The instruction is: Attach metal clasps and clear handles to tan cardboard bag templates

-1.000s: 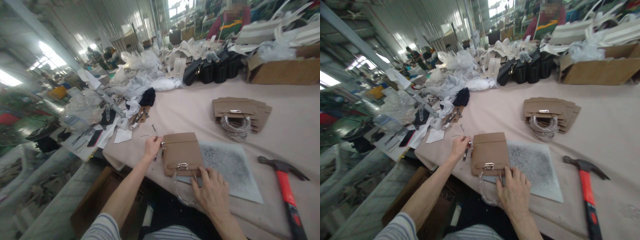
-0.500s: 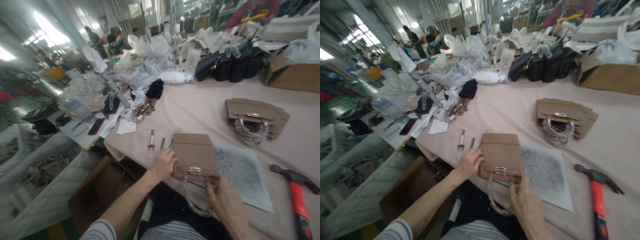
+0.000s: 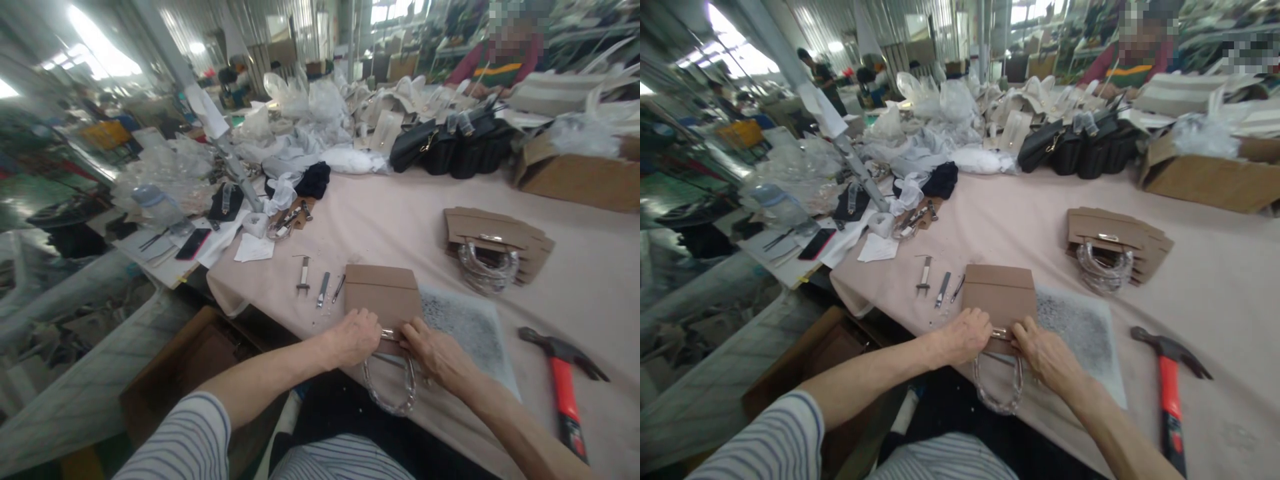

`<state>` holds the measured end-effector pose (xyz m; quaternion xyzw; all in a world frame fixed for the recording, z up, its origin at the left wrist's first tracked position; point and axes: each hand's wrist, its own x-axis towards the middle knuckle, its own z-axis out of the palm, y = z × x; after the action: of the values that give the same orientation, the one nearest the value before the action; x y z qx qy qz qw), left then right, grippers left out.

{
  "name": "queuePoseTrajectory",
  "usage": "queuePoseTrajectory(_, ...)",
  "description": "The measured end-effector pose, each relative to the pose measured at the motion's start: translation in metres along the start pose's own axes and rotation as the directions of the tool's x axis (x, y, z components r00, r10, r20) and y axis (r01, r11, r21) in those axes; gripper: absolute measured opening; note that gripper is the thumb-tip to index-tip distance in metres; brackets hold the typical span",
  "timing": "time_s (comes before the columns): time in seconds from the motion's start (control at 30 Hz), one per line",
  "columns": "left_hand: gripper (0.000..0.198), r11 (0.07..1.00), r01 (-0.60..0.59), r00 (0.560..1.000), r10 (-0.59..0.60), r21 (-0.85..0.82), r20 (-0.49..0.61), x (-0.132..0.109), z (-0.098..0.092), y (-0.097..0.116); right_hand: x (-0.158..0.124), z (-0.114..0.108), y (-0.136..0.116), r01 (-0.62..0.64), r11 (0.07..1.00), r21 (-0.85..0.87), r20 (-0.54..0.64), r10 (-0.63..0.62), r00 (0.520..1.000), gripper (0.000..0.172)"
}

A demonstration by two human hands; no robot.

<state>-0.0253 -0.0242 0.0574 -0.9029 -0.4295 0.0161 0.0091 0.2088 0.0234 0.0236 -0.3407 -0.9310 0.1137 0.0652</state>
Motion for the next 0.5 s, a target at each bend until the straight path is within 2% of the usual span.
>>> queuePoseTrajectory(0.1, 0.013, 0.999, 0.020, 1.000, -0.020, 0.032, 0.006, 0.002, -0.007, 0.011, -0.002, -0.006, 0.000, 0.098, 0.995, -0.001, 0.036, -0.098, 0.995, 0.021)
queuePoseTrajectory(0.27, 0.016, 0.996, 0.091, 0.991, -0.091, 0.006, 0.103, 0.016, -0.016, 0.020, -0.009, -0.008, 0.001, 0.169, 0.985, 0.028, 0.018, -0.169, 0.985, 0.033)
queuePoseTrajectory(0.4, 0.014, 1.000, -0.001, 0.980, 0.002, -0.004, 0.198, 0.025, -0.020, 0.019, -0.013, -0.005, 0.005, 0.159, 0.985, 0.072, -0.025, -0.157, 0.987, 0.031)
queuePoseTrajectory(0.5, 0.015, 1.000, -0.004, 0.982, 0.009, -0.027, 0.190, 0.020, -0.019, 0.012, -0.016, -0.006, 0.009, 0.142, 0.982, 0.122, -0.051, -0.136, 0.989, 0.028)
